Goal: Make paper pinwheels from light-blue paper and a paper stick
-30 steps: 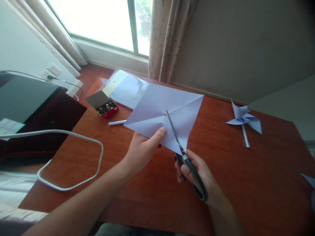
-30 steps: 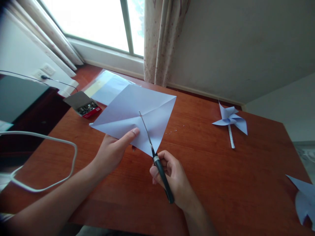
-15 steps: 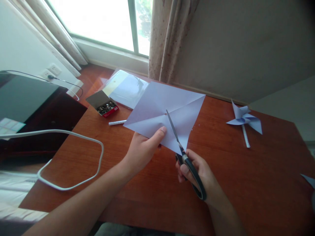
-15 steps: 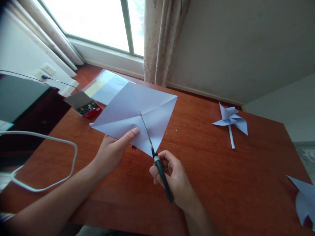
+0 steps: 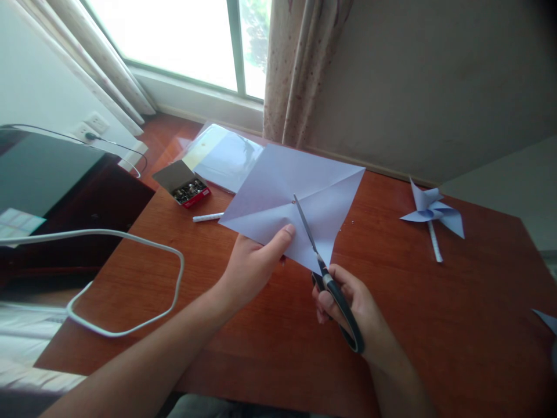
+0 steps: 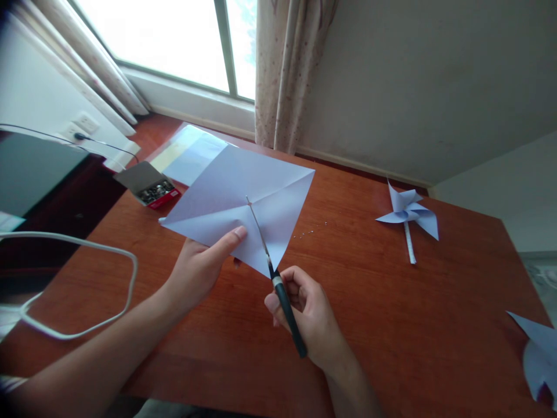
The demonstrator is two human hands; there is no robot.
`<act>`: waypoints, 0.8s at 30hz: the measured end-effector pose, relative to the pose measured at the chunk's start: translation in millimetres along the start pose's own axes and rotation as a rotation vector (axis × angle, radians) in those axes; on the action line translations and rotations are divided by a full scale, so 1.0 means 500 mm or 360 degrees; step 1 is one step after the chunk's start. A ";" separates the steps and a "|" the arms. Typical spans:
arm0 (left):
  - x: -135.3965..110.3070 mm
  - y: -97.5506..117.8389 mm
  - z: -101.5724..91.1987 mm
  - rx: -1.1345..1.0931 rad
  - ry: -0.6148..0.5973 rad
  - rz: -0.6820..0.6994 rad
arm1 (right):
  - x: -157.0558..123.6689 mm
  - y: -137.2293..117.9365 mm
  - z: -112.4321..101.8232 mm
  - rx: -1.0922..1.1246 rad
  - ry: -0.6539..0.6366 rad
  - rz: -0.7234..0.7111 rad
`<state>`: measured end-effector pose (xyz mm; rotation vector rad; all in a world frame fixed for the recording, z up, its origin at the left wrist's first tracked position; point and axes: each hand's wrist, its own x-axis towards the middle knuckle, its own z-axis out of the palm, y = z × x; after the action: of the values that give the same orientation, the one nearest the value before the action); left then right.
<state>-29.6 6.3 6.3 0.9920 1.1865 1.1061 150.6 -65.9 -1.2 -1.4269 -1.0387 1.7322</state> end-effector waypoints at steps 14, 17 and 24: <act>0.002 -0.001 -0.002 0.0031 0.0006 0.0028 | 0.001 0.002 0.002 -0.0028 0.0036 0.0011; 0.000 0.000 -0.003 0.0043 0.0005 0.0011 | 0.001 0.001 0.002 -0.0038 0.0043 0.0023; 0.000 0.000 -0.003 0.0053 0.0020 0.0011 | 0.003 0.003 0.002 -0.0031 0.0052 0.0020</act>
<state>-31.2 6.2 5.9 1.0169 1.2156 1.1028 149.4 -65.2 -3.0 -1.4722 -1.0340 1.7064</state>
